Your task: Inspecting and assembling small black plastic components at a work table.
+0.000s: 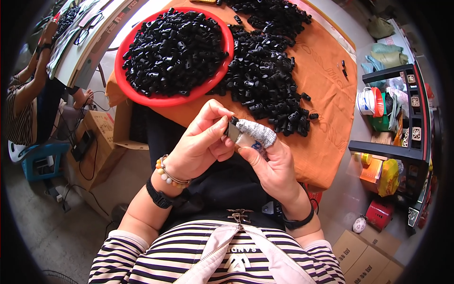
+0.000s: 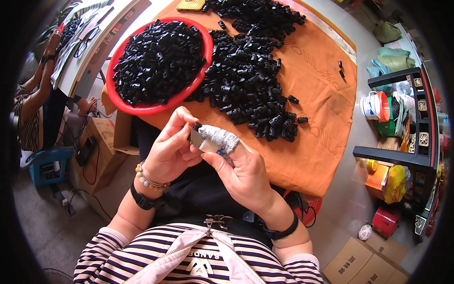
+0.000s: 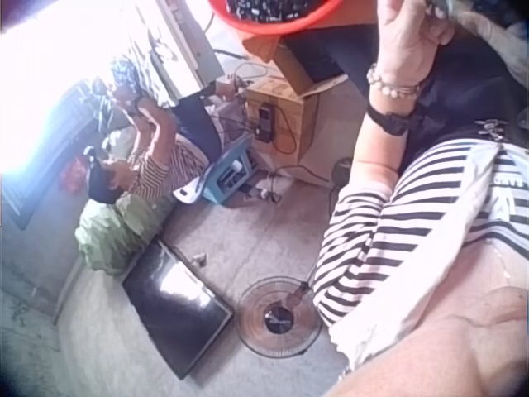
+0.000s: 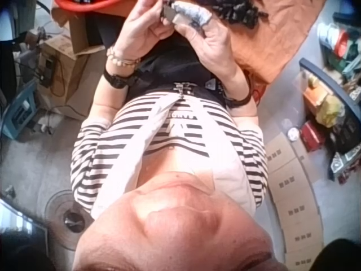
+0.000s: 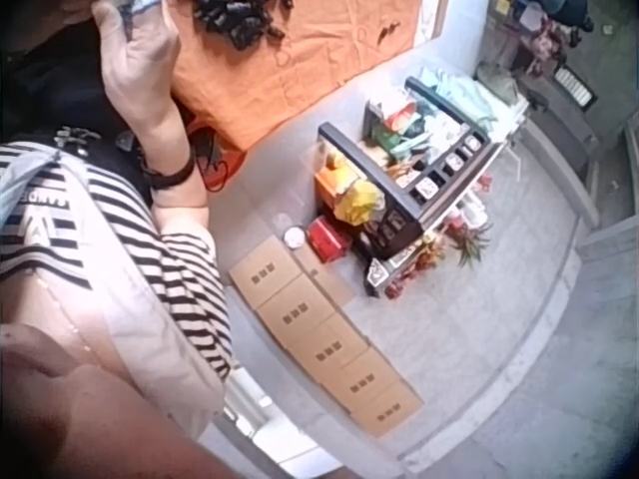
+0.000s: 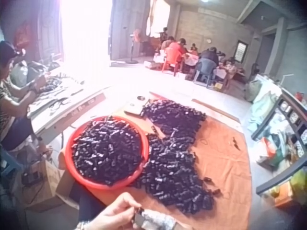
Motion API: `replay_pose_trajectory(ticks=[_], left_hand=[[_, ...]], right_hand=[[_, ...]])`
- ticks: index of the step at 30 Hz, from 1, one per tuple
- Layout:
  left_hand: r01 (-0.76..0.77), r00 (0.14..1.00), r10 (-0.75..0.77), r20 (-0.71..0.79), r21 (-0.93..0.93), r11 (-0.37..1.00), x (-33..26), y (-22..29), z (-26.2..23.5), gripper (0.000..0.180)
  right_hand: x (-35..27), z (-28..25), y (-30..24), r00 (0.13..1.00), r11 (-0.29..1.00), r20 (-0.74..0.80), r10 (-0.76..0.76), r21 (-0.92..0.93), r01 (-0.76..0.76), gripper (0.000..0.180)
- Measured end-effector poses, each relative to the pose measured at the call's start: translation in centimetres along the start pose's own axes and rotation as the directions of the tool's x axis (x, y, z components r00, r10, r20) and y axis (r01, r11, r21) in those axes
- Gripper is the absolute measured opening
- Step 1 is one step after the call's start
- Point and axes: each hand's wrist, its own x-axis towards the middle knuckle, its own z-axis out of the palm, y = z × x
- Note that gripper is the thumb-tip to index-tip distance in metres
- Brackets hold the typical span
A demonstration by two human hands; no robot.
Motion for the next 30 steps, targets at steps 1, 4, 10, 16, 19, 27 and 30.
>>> replay_pose_trajectory(ticks=[1,4,10,16,19,27,30], left_hand=[[0.008,1.000,-0.008,-0.009,-0.005,1.000,-0.04,0.01,0.01,0.012],[0.017,1.000,-0.018,-0.012,-0.024,1.000,-0.06,0.03,0.10,0.012],[0.010,1.000,-0.009,0.026,-0.038,0.999,0.24,0.07,0.01,0.012],[-0.035,0.999,0.035,-0.006,-0.013,0.999,0.12,-0.17,0.39,0.012],[-0.038,0.999,0.038,-0.014,-0.022,0.999,0.16,-0.19,0.33,0.013],[-0.053,0.998,0.053,0.015,-0.004,0.999,0.06,-0.31,-0.06,0.013],[-0.053,0.999,0.053,-0.013,-0.005,0.999,0.07,-0.29,0.04,0.013]], right_hand=[[0.00,0.00,0.03,1.000,0.999,0.002,0.024,0.030,-0.024,0.030],[-0.08,-0.09,0.07,0.998,0.996,0.010,0.061,0.071,-0.061,0.031],[-0.30,0.39,0.12,0.998,0.989,-0.013,0.067,0.130,-0.065,0.036],[-0.31,0.43,0.39,0.999,0.998,-0.038,0.038,0.061,-0.036,0.039],[-0.23,0.44,0.50,0.998,0.998,-0.044,0.040,0.057,-0.038,0.038],[-0.31,0.37,0.69,0.999,1.000,-0.032,0.017,0.016,-0.016,0.036],[-0.25,0.34,0.71,0.999,1.000,-0.039,-0.001,-0.019,0.001,0.034]])
